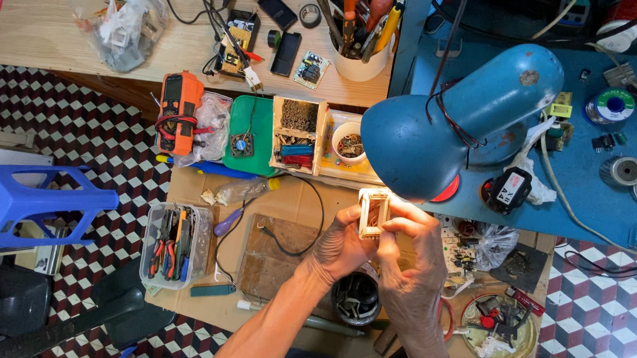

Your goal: The person holds a small white plastic housing and repeatedly inserts and removes a copper wire coil, adjusting its position within the housing. The person manipulates the coil and housing by hand, turning the assembly to inspect different sides.

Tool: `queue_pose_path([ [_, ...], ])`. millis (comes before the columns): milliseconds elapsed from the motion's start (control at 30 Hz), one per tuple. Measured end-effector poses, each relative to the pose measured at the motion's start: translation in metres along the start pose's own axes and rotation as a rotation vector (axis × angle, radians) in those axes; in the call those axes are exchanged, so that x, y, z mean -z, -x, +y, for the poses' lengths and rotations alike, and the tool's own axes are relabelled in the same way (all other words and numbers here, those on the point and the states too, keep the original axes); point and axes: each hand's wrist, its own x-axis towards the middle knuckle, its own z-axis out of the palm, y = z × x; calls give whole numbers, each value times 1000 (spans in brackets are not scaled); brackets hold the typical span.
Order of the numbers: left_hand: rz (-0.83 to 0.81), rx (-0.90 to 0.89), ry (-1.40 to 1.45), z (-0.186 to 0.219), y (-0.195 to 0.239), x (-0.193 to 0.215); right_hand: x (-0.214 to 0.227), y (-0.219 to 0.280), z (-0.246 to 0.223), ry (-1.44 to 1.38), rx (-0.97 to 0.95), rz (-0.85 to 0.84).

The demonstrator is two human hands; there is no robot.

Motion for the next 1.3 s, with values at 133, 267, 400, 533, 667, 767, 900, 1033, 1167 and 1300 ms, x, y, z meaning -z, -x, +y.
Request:
queue_pose_path([
  [133,17,2,-8,1,-3,-5,-2,-3,5,139,153,7],
  [267,-16,21,-37,4,-4,-10,-1,-6,5,199,269,18],
  [400,-46,10,-51,5,-6,-13,-1,-10,4,205,292,38],
  [533,-39,10,-60,4,-6,-11,-1,-10,5,224,333,28],
  [667,-73,7,-106,6,-5,-13,0,-8,5,245,293,19],
  [767,-123,18,-140,9,-5,-17,1,-7,5,239,293,26],
  [900,-128,2,-214,12,-4,-23,2,-7,5,251,293,5],
  [1033,-103,-4,-299,16,-2,-27,4,-7,6,264,301,-22],
  [1167,-128,-17,-329,18,0,-29,6,-9,5,259,308,-32],
  [1300,-113,-22,-357,20,0,-27,6,-7,6,237,308,-31],
])
